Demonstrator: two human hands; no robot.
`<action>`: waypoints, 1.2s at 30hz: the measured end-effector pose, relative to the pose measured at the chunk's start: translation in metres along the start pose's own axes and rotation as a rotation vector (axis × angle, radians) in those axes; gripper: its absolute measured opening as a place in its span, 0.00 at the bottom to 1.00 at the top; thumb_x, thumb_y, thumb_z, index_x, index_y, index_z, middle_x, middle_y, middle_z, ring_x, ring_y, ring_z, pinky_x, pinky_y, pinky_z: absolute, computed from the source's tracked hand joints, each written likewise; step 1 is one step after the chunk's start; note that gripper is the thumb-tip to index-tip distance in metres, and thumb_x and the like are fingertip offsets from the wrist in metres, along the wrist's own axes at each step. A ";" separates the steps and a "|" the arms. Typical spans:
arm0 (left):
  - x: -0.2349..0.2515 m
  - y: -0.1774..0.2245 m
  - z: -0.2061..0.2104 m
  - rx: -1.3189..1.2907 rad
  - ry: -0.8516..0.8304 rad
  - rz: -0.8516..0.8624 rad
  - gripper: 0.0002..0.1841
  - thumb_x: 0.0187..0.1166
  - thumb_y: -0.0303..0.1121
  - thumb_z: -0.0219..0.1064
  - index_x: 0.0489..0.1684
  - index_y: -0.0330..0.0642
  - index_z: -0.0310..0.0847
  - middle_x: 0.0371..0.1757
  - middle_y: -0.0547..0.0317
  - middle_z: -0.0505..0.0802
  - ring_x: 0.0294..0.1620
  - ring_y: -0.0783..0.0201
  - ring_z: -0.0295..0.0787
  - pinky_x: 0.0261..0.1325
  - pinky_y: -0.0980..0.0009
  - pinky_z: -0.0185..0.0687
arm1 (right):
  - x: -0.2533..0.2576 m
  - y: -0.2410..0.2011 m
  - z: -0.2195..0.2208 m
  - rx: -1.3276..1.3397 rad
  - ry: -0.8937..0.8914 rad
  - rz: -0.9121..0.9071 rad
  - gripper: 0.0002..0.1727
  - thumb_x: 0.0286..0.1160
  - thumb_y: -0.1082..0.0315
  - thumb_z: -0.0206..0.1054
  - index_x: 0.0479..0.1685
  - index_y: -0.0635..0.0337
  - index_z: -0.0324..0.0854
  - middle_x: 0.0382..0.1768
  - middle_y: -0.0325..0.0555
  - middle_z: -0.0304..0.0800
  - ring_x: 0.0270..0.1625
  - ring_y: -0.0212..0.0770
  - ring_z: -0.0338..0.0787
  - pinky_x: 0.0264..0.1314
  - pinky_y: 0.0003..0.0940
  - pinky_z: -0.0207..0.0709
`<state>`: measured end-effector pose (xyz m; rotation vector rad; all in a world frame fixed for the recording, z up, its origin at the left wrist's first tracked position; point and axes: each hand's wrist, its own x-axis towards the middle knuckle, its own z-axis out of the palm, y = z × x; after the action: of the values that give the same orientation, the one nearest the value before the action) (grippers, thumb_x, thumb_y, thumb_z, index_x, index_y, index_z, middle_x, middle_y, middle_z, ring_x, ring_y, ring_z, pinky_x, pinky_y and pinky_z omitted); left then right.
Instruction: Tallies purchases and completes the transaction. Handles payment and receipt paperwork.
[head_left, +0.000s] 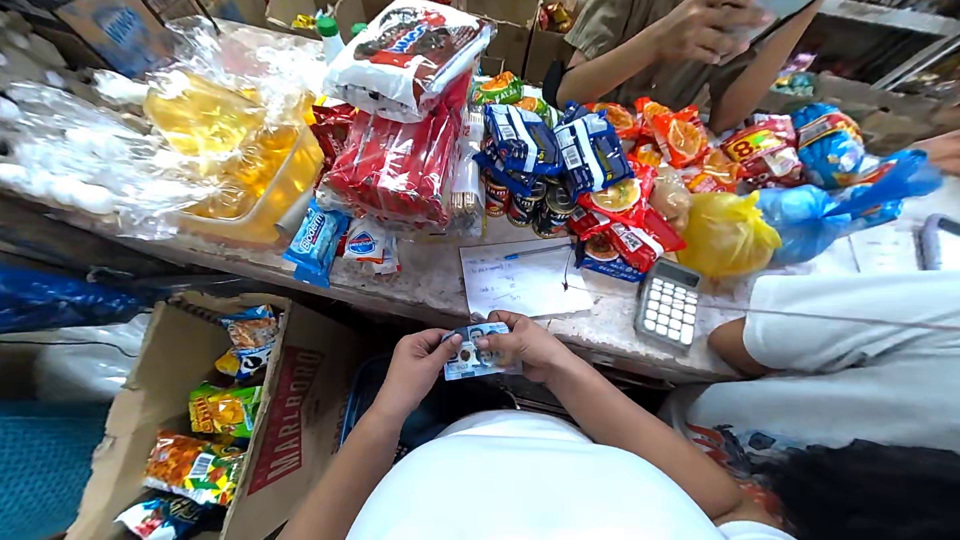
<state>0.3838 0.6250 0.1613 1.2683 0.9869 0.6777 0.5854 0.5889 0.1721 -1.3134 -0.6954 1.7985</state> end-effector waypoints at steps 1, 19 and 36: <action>-0.001 0.001 0.000 -0.009 0.002 -0.016 0.08 0.84 0.28 0.65 0.39 0.35 0.89 0.30 0.64 0.94 0.31 0.75 0.91 0.39 0.77 0.88 | -0.001 0.001 -0.004 0.037 -0.018 0.005 0.09 0.74 0.82 0.66 0.42 0.59 0.74 0.33 0.41 0.90 0.35 0.33 0.92 0.43 0.29 0.89; 0.004 -0.008 -0.030 0.444 0.040 0.096 0.23 0.81 0.40 0.69 0.70 0.36 0.81 0.65 0.46 0.89 0.62 0.59 0.89 0.64 0.60 0.86 | -0.016 -0.005 -0.034 -0.615 0.354 -0.442 0.04 0.71 0.76 0.75 0.39 0.67 0.87 0.29 0.41 0.89 0.29 0.26 0.84 0.37 0.25 0.81; 0.008 -0.011 0.021 0.537 -0.030 0.243 0.10 0.73 0.36 0.67 0.36 0.43 0.94 0.37 0.62 0.95 0.39 0.73 0.89 0.46 0.72 0.83 | -0.024 0.026 0.002 -0.781 0.262 -0.526 0.12 0.79 0.64 0.69 0.40 0.65 0.92 0.37 0.46 0.93 0.38 0.28 0.86 0.47 0.26 0.79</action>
<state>0.4047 0.6207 0.1486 1.8865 1.0360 0.5938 0.5801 0.5552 0.1645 -1.6048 -1.5139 0.9214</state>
